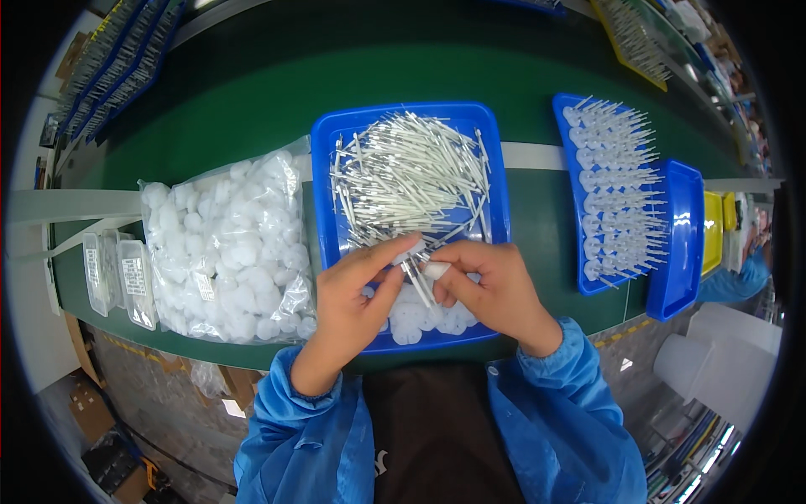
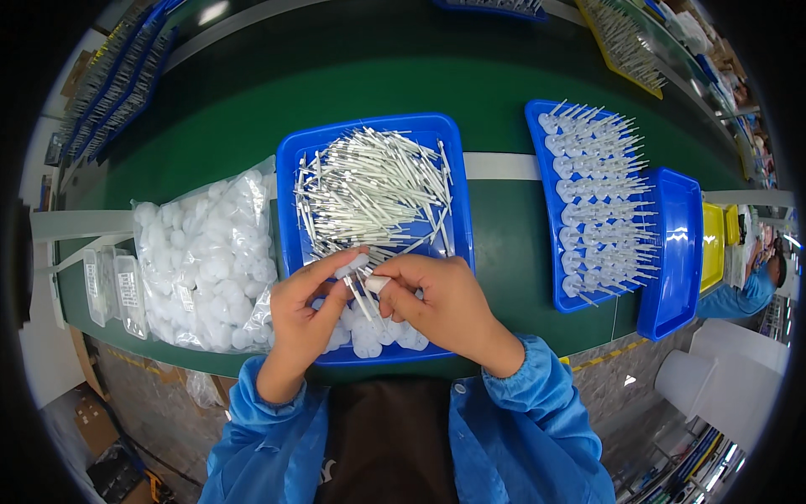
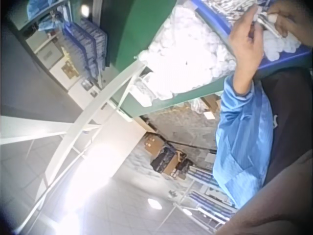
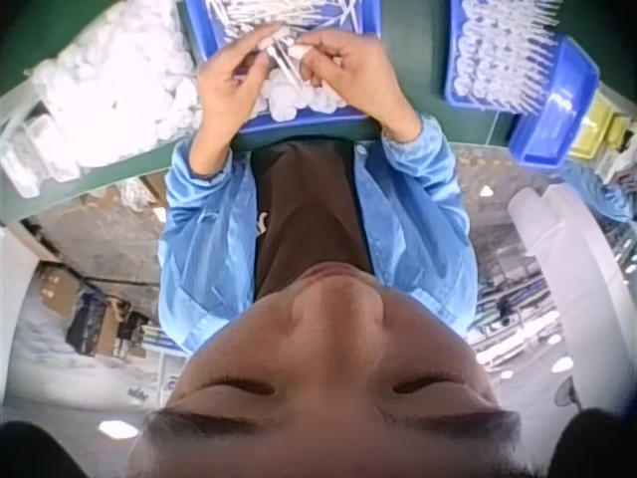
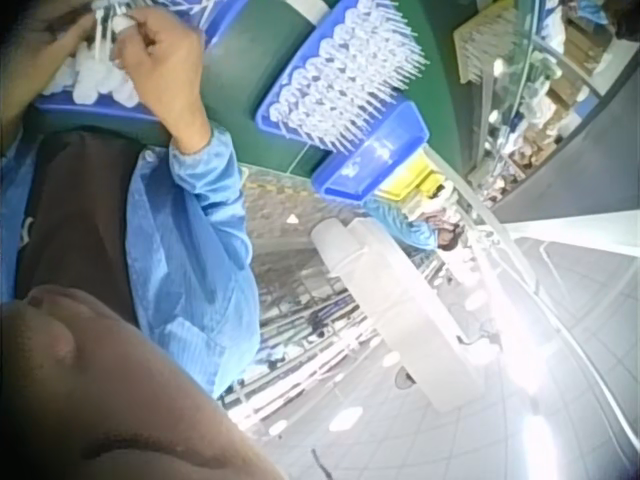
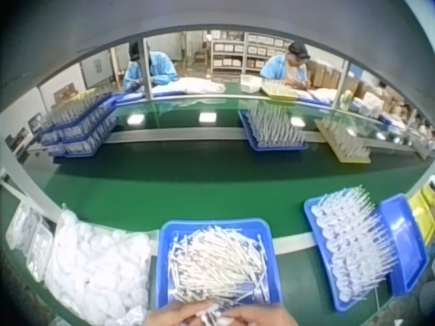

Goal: The person inserts white plastic sticks into white cotton buns by hand. They pick up the components from a blue tray, assemble them, and place the finished swabs into a blue rack. The person also refills the tray with sticks from a plastic container during the process.

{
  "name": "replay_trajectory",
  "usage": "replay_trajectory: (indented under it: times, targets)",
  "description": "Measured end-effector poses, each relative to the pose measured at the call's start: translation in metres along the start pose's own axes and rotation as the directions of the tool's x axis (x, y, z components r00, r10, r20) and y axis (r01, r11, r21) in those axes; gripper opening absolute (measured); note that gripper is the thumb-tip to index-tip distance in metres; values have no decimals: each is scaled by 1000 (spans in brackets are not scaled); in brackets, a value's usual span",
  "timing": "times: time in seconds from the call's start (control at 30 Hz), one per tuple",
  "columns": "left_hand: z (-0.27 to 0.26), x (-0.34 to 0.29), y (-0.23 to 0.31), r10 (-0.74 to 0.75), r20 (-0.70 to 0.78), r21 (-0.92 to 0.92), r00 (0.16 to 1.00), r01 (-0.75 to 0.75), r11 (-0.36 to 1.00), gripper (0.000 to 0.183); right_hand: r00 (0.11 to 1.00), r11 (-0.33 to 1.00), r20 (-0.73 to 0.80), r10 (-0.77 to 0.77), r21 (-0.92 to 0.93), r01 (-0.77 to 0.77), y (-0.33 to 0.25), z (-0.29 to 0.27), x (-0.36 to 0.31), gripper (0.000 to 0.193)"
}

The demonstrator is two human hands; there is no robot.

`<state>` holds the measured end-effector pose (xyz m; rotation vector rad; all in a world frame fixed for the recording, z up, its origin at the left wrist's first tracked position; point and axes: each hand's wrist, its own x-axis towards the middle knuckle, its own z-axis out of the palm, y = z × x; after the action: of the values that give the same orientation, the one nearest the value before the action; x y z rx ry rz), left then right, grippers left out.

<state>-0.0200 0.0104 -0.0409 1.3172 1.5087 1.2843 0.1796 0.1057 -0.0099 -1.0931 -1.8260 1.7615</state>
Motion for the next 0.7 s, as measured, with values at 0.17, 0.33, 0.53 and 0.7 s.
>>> replay_trajectory:
  times: [0.17,0.33,0.53,0.7]
  targets:
    - [-1,1,7,59,-30,151,998,-54,987,46,998,987,-49,-48,-153,40,-1,3,5,5]
    - [-2,2,13,181,-11,373,983,-164,913,46,856,700,-84,-511,-619,357,10,9,7,6]
    - [0,-5,16,30,-32,309,999,-18,951,46,864,730,-76,-498,-575,371,13,6,10,6]
    - [2,-9,15,-37,-4,238,999,37,971,48,912,819,-76,-403,-475,323,13,1,10,9]
